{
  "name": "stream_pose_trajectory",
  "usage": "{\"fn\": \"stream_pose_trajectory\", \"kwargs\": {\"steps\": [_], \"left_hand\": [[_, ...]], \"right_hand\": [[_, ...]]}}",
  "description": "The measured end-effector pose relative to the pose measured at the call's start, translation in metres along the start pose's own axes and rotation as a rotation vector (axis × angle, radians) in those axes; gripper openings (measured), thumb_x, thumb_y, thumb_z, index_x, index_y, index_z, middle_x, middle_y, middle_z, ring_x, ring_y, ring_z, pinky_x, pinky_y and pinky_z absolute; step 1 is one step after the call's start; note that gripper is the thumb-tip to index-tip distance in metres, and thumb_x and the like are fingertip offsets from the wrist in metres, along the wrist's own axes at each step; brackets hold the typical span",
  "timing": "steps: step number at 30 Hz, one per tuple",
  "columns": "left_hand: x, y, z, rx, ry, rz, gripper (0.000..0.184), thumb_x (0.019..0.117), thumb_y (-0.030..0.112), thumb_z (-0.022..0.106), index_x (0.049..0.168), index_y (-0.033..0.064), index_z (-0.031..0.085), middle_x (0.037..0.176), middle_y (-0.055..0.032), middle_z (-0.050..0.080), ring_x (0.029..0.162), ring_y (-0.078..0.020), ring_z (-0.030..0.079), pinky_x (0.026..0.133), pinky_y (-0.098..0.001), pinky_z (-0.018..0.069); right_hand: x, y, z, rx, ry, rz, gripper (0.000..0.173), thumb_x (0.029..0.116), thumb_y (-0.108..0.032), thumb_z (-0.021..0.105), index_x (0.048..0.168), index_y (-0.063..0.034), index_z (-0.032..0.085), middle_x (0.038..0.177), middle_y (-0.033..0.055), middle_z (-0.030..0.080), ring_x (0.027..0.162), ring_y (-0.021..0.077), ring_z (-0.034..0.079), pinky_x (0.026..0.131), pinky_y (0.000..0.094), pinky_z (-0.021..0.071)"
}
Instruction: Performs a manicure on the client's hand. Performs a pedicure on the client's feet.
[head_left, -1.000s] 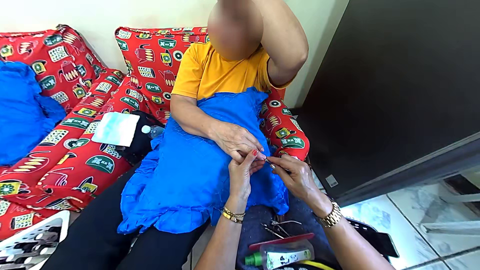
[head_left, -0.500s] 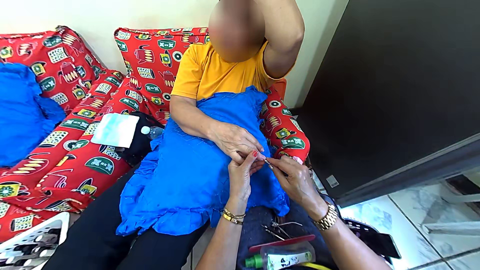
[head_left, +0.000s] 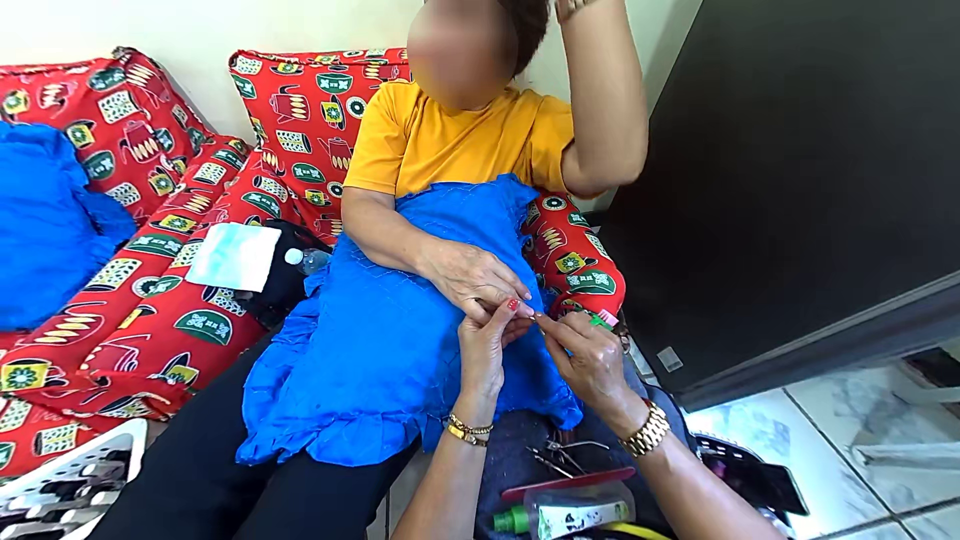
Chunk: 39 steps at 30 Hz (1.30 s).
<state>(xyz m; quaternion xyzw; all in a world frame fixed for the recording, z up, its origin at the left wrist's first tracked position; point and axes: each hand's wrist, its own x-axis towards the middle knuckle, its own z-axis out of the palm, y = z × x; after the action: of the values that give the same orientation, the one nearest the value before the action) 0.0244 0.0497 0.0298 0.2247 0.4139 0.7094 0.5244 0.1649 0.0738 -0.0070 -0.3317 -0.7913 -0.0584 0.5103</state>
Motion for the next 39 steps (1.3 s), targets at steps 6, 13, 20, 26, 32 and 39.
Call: {"fn": "stream_pose_trajectory", "kwargs": {"steps": [6,13,20,26,32,39], "left_hand": [[0.0003,-0.0002,-0.0004,0.012,0.005,0.004,0.016,0.1010,-0.003,0.054,0.089,-0.0048,0.064,0.076,-0.0141,0.074,0.067,-0.0201,0.074,0.071,-0.0314,0.0631],[-0.0003,0.0000,-0.0001,0.006,0.003,0.003,0.015,0.1014,-0.003,0.054,0.091,-0.0048,0.064,0.076,-0.0139,0.074,0.067,-0.0203,0.074,0.070,-0.0314,0.0632],[0.0000,-0.0004,-0.0006,0.024,0.001,0.006,0.015,0.1010,-0.002,0.055,0.090,-0.0046,0.065,0.075,-0.0134,0.073,0.066,-0.0202,0.074,0.070,-0.0315,0.0632],[0.0012,-0.0014,-0.0010,0.019,0.001,0.007,0.014,0.1005,-0.002,0.056,0.090,-0.0044,0.065,0.076,-0.0137,0.074,0.066,-0.0202,0.074,0.070,-0.0316,0.0632],[0.0016,-0.0022,-0.0016,0.030,0.000,0.010,0.013,0.1000,-0.003,0.057,0.090,-0.0044,0.065,0.076,-0.0136,0.074,0.066,-0.0198,0.074,0.070,-0.0311,0.0632],[0.0018,-0.0024,-0.0027,0.025,-0.002,0.017,0.013,0.1001,-0.002,0.057,0.091,-0.0045,0.065,0.076,-0.0137,0.074,0.067,-0.0197,0.074,0.070,-0.0315,0.0632]], "right_hand": [[0.0007,-0.0011,0.0003,0.001,0.006,-0.006,0.021,0.0930,-0.009,0.062,0.101,-0.0059,0.081,0.069,0.0090,0.063,0.064,0.0203,0.060,0.057,0.0289,0.0467],[-0.0012,0.0005,0.0012,0.006,0.015,-0.013,0.022,0.0928,-0.009,0.061,0.101,-0.0062,0.082,0.068,0.0082,0.063,0.066,0.0205,0.060,0.060,0.0290,0.0471],[-0.0019,0.0009,0.0012,0.018,0.002,-0.013,0.022,0.0932,-0.009,0.061,0.102,-0.0071,0.081,0.072,0.0083,0.065,0.072,0.0210,0.062,0.065,0.0288,0.0489],[-0.0007,0.0016,0.0014,0.014,-0.005,-0.014,0.022,0.0925,-0.008,0.061,0.101,-0.0058,0.081,0.069,0.0084,0.063,0.067,0.0204,0.059,0.061,0.0284,0.0470],[-0.0003,0.0024,0.0009,0.028,-0.024,-0.026,0.022,0.0937,-0.008,0.060,0.100,-0.0037,0.080,0.069,0.0093,0.063,0.064,0.0198,0.059,0.060,0.0279,0.0480],[-0.0007,0.0047,0.0003,0.058,-0.055,-0.055,0.022,0.0968,-0.007,0.059,0.102,-0.0015,0.079,0.068,0.0099,0.060,0.059,0.0191,0.057,0.055,0.0276,0.0474]]}}
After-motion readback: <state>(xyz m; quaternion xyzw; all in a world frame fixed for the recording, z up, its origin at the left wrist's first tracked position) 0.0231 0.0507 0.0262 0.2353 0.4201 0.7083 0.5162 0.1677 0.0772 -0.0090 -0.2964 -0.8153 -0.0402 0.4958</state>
